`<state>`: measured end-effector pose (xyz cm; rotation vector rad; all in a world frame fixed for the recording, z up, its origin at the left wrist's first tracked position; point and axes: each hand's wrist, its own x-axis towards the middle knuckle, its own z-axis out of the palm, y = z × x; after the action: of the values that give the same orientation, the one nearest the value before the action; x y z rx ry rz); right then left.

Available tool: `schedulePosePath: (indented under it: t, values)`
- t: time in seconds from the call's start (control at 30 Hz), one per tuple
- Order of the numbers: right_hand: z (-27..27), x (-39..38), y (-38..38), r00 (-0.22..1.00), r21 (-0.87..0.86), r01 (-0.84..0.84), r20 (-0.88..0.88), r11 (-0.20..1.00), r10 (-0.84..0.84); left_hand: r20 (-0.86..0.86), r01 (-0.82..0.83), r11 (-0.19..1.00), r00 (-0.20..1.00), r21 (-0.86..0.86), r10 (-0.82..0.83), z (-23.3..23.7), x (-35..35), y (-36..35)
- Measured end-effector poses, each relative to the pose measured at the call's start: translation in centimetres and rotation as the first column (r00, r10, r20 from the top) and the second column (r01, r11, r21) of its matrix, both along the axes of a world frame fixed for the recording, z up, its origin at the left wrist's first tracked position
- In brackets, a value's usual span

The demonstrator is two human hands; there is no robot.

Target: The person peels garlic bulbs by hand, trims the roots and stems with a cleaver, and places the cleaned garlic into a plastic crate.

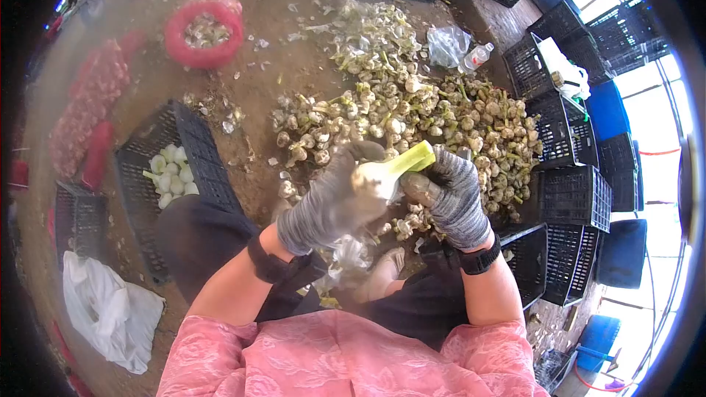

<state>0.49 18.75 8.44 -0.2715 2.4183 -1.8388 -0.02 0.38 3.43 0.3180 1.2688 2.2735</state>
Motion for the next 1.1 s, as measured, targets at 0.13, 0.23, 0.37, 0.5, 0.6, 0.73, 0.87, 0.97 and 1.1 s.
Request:
schedulePosePath:
  t: [0.13,0.23,0.37,0.5,0.6,0.73,0.87,0.97,1.1]
  values:
    - [-0.8,-0.1,-0.4,0.995,-0.083,0.025,-0.091,0.996,-0.032,0.285,0.131,0.897,0.92,0.423,-0.269,-0.1,-0.8,0.3]
    - [-1.4,0.2,-1.0,0.984,-0.236,0.078,-0.137,0.969,-0.112,0.291,0.083,0.948,0.941,0.306,-0.176,-0.1,-1.6,0.4]
    - [-1.6,0.5,-0.9,0.968,-0.147,0.245,0.086,0.958,-0.234,-0.046,-0.244,0.96,0.97,-0.137,0.24,0.4,-0.9,0.2]
    - [-0.7,0.9,-1.5,0.958,-0.278,0.262,0.187,0.924,-0.215,-0.118,-0.342,0.939,0.935,-0.046,0.335,-0.4,-0.7,1.0]
    - [-0.7,0.8,-1.0,0.945,-0.474,0.252,0.307,0.844,-0.111,-0.034,-0.293,0.955,0.955,0.041,0.295,-0.9,-1.1,0.7]
    - [-0.9,0.7,-0.5,0.924,-0.546,0.265,0.381,0.795,-0.047,0.085,-0.155,0.983,0.985,0.1,0.147,-1.2,-1.7,-0.2]
    - [-0.6,0.7,-0.1,0.945,-0.398,0.206,0.318,0.894,-0.076,0.204,-0.074,0.975,0.979,0.208,0.031,-1.5,-1.6,-0.1]
    - [-0.3,1.1,-0.5,0.957,-0.394,0.187,0.279,0.9,-0.077,0.049,-0.131,0.988,0.991,0.085,0.127,-0.5,-1.3,0.4]
    - [-0.2,1.2,-0.2,0.974,-0.376,0.121,0.222,0.919,-0.037,-0.092,-0.153,0.988,0.984,-0.015,0.151,-0.4,-0.8,0.5]
